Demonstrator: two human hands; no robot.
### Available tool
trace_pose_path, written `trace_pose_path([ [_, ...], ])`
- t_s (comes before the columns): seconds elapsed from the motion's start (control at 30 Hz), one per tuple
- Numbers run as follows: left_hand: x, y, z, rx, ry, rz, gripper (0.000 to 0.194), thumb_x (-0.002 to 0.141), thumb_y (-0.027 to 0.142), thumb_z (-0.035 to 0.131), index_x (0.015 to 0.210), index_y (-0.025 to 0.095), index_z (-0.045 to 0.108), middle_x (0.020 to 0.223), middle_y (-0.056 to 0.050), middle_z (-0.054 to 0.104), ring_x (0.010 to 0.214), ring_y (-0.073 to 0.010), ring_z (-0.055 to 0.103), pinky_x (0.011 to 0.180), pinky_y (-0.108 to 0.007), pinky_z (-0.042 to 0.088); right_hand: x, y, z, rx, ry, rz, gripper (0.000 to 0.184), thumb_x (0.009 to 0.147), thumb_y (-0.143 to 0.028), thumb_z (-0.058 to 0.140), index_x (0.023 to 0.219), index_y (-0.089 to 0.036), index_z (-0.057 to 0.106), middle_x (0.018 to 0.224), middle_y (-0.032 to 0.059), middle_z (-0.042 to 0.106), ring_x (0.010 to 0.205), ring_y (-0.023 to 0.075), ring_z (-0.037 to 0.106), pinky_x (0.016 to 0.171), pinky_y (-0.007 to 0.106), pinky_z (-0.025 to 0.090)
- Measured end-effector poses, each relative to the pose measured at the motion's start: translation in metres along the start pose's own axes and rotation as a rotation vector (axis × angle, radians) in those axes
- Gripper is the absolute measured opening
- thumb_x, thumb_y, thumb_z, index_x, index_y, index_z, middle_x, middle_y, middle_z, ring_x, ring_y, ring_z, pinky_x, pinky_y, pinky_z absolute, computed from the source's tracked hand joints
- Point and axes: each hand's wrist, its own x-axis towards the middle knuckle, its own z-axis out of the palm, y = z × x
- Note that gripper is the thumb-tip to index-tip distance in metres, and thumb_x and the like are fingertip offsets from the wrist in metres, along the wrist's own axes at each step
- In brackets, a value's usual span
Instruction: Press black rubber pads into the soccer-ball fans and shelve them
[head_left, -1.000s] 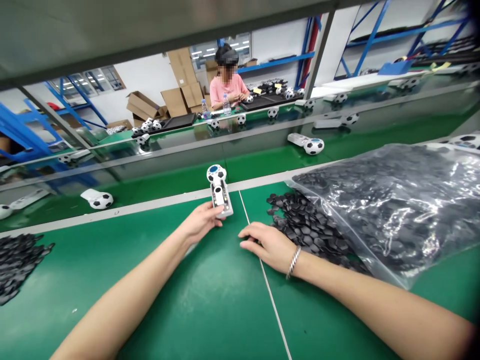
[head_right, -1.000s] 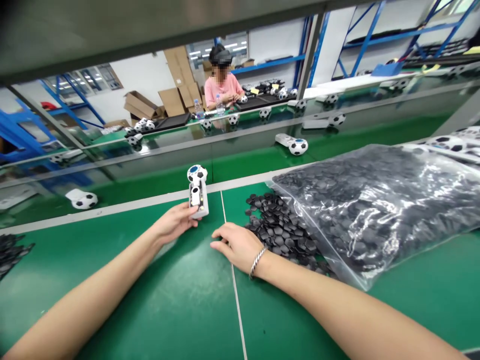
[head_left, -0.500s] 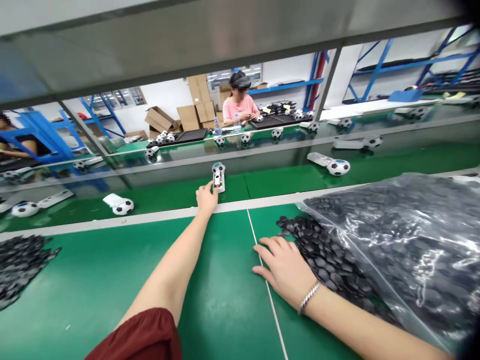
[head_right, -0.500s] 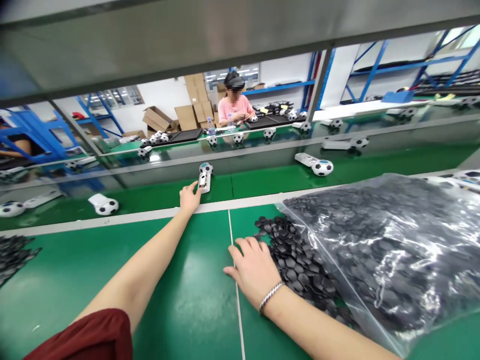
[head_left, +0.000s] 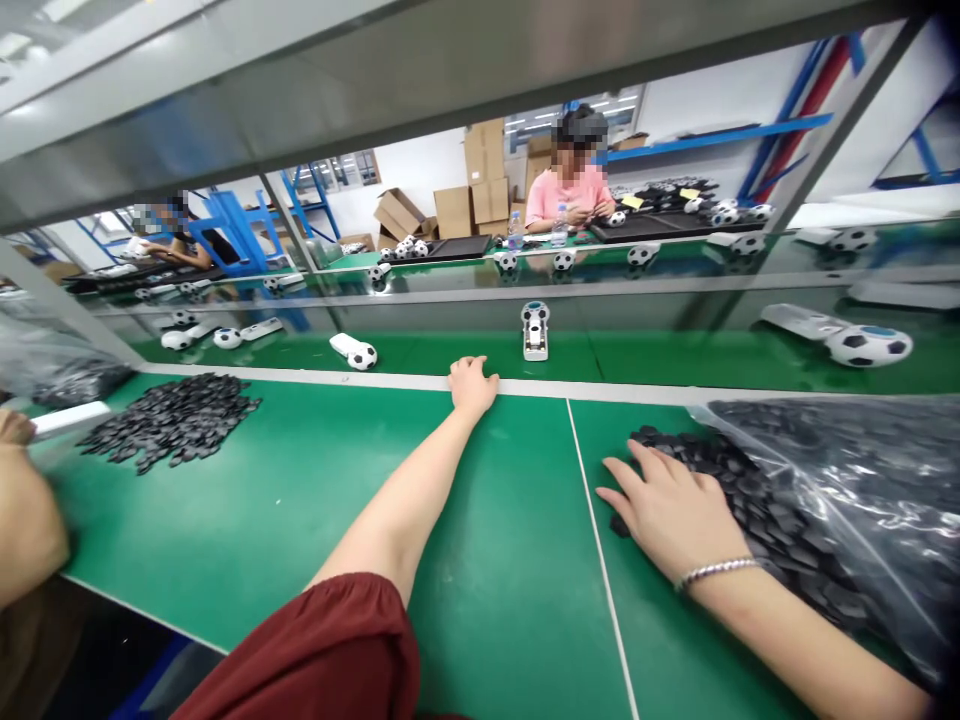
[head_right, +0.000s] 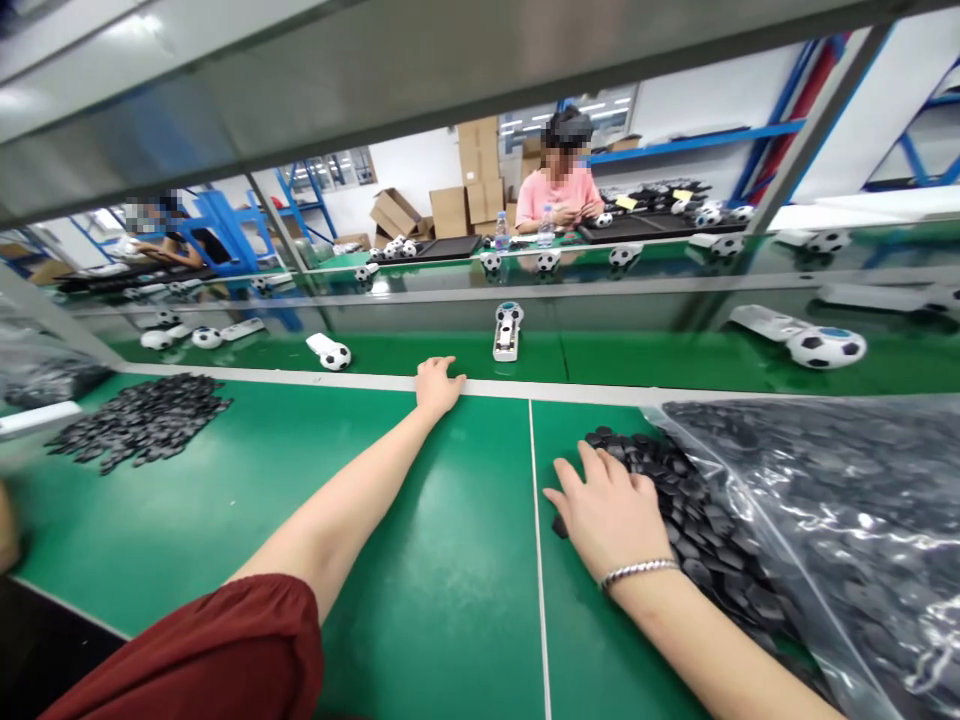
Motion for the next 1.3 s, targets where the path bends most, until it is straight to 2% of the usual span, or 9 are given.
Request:
trace_pose_path([
  [0.1,-0.007,-0.004,-0.007,0.003,0.007,-0.025,0.036,0.085,0.035,0.052,0.116,0.017,0.050,0.125,-0.009,0.046,0.116,-0.0258,0.042,0.096,-0.049,0.034,0.000,0.006,0.006,-0.023,-0.059,0.022,0.028,0.086,-0.038,0.047,0.103,-0.021,0.062,0.109,0.0151,0.060,0.085,0.0298,0.060,0.059,0.038,0.044],
  [0.2,-0.013,-0.008,-0.012,0.004,0.014,-0.039,0.035,0.085,0.034,0.052,0.115,0.017,0.051,0.125,-0.009,0.045,0.117,-0.0259,0.041,0.097,-0.049,0.033,0.001,0.009,0.006,-0.030,-0.113,-0.016,0.025,0.087,-0.031,0.046,0.103,-0.019,0.062,0.097,0.0128,0.064,0.075,0.0260,0.061,0.057,0.035,0.044],
  [0.3,-0.019,-0.012,-0.016,0.000,0.027,-0.048,0.034,0.084,0.034,0.053,0.113,0.017,0.052,0.125,-0.009,0.046,0.117,-0.0258,0.041,0.096,-0.049,0.034,0.001,0.009,0.004,-0.006,-0.118,-0.062,0.023,0.086,-0.019,0.046,0.102,-0.017,0.063,0.094,0.0116,0.064,0.079,0.0239,0.061,0.060,0.032,0.045],
  [0.47,-0.026,-0.017,-0.022,-0.018,0.060,-0.072,0.034,0.084,0.034,0.053,0.113,0.017,0.052,0.123,-0.009,0.046,0.117,-0.0259,0.040,0.097,-0.049,0.032,0.001,0.009,0.003,0.049,-0.090,-0.131,0.030,0.081,-0.006,0.043,0.098,-0.020,0.064,0.095,0.0072,0.064,0.082,0.0220,0.061,0.062,0.033,0.045],
  [0.67,-0.028,-0.016,-0.024,-0.044,0.081,-0.089,0.034,0.083,0.035,0.054,0.111,0.017,0.052,0.120,-0.009,0.048,0.115,-0.0253,0.041,0.095,-0.047,0.034,0.003,0.010,0.007,0.127,-0.020,-0.210,0.036,0.080,-0.002,0.037,0.105,-0.015,0.060,0.091,0.0093,0.064,0.079,0.0216,0.059,0.065,0.033,0.045],
  [0.93,-0.029,-0.016,-0.027,-0.062,0.075,-0.067,0.034,0.081,0.033,0.056,0.110,0.016,0.053,0.118,-0.009,0.049,0.114,-0.0248,0.042,0.094,-0.045,0.034,0.005,0.005,-0.005,0.242,0.001,-0.247,0.027,0.081,-0.003,0.040,0.087,-0.017,0.063,0.092,0.0076,0.063,0.080,0.0201,0.056,0.068,0.031,0.039],
  [1.1,-0.029,-0.019,-0.028,-0.079,0.061,-0.037,0.034,0.077,0.029,0.057,0.109,0.018,0.055,0.118,-0.010,0.050,0.113,-0.0251,0.043,0.095,-0.038,0.034,0.006,0.000,-0.010,0.288,-0.016,-0.268,0.025,0.081,-0.004,0.042,0.089,-0.017,0.062,0.088,0.0074,0.063,0.080,0.0197,0.053,0.072,0.031,0.039],
  [1.2,-0.030,-0.020,-0.028,-0.082,0.042,0.003,0.033,0.076,0.030,0.057,0.107,0.020,0.057,0.116,-0.009,0.051,0.111,-0.0257,0.044,0.095,-0.036,0.036,0.007,-0.002,-0.007,0.417,-0.016,-0.241,0.025,0.084,-0.006,0.040,0.097,-0.015,0.060,0.087,0.0082,0.063,0.081,0.0194,0.055,0.073,0.031,0.043],
  [1.3,-0.034,-0.022,-0.028,-0.079,0.004,0.067,0.031,0.075,0.031,0.058,0.105,0.020,0.058,0.113,-0.008,0.054,0.110,-0.0257,0.046,0.094,-0.037,0.037,0.008,-0.005,-0.004,0.646,-0.002,-0.189,0.023,0.087,-0.009,0.039,0.101,-0.014,0.057,0.093,0.0083,0.063,0.086,0.0172,0.058,0.077,0.030,0.046],
])
